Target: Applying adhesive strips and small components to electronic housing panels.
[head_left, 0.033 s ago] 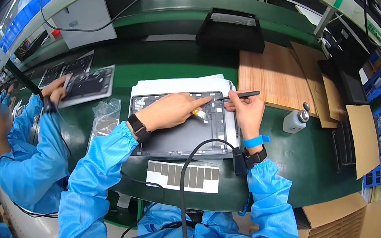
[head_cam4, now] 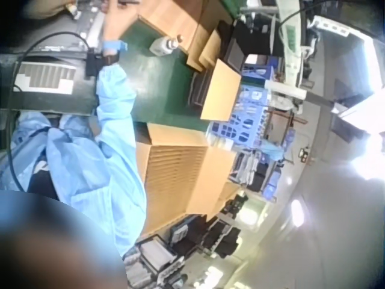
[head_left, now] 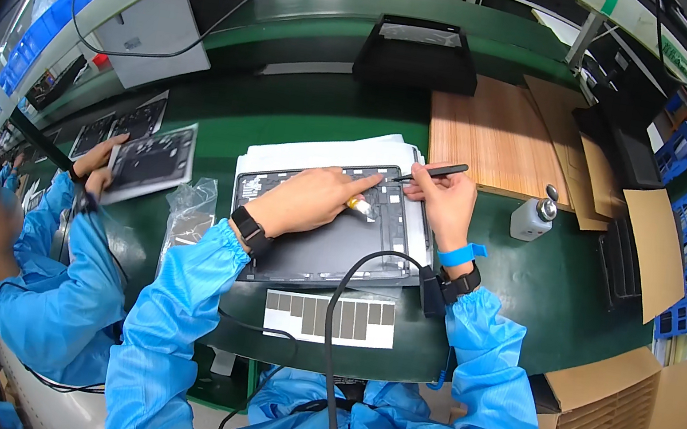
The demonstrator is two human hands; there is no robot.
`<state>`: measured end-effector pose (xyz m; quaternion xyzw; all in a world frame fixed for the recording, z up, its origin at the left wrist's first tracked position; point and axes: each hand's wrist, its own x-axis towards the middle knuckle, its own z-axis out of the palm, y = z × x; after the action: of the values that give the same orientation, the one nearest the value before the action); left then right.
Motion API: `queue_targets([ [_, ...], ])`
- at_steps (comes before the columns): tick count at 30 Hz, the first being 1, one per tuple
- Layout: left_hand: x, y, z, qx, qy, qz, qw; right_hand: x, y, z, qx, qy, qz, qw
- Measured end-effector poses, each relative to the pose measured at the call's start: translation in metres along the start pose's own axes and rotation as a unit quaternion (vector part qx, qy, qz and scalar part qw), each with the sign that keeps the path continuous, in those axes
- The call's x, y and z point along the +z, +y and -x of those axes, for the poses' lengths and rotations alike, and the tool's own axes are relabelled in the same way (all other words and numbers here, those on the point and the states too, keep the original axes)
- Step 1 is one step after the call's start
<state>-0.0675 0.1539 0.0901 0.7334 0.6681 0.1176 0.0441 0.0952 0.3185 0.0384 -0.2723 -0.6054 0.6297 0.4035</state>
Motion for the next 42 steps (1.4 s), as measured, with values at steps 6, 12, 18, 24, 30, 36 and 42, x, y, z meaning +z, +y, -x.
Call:
queue_targets([
  [6, 0.002, 0.001, -0.002, -0.009, -0.019, -0.025, 0.999, 0.001, -0.002, -0.001, 0.000, -0.006, -0.010, 1.000],
  [12, 0.002, 0.002, -0.001, -0.010, -0.011, -0.013, 1.000, 0.001, 0.000, -0.001, 0.000, -0.009, 0.001, 1.000],
  [18, 0.001, 0.005, -0.002, -0.016, -0.012, -0.010, 1.000, 0.001, 0.000, -0.001, -0.003, -0.007, 0.016, 1.000],
  [24, -0.001, 0.005, -0.007, -0.027, -0.037, -0.024, 0.999, 0.004, -0.001, -0.001, -0.008, -0.003, 0.041, 0.999],
  [30, 0.010, 0.001, -0.008, 0.030, 0.016, -0.141, 0.989, 0.007, -0.004, -0.001, 0.000, -0.008, 0.073, 0.997],
  [36, 0.005, 0.014, -0.018, 0.017, -0.015, -0.170, 0.985, 0.003, -0.007, 0.002, -0.039, 0.020, 0.084, 0.996],
  [42, 0.017, 0.004, -0.015, 0.006, 0.010, -0.120, 0.993, 0.002, -0.017, 0.004, -0.148, 0.127, 0.058, 0.979],
])
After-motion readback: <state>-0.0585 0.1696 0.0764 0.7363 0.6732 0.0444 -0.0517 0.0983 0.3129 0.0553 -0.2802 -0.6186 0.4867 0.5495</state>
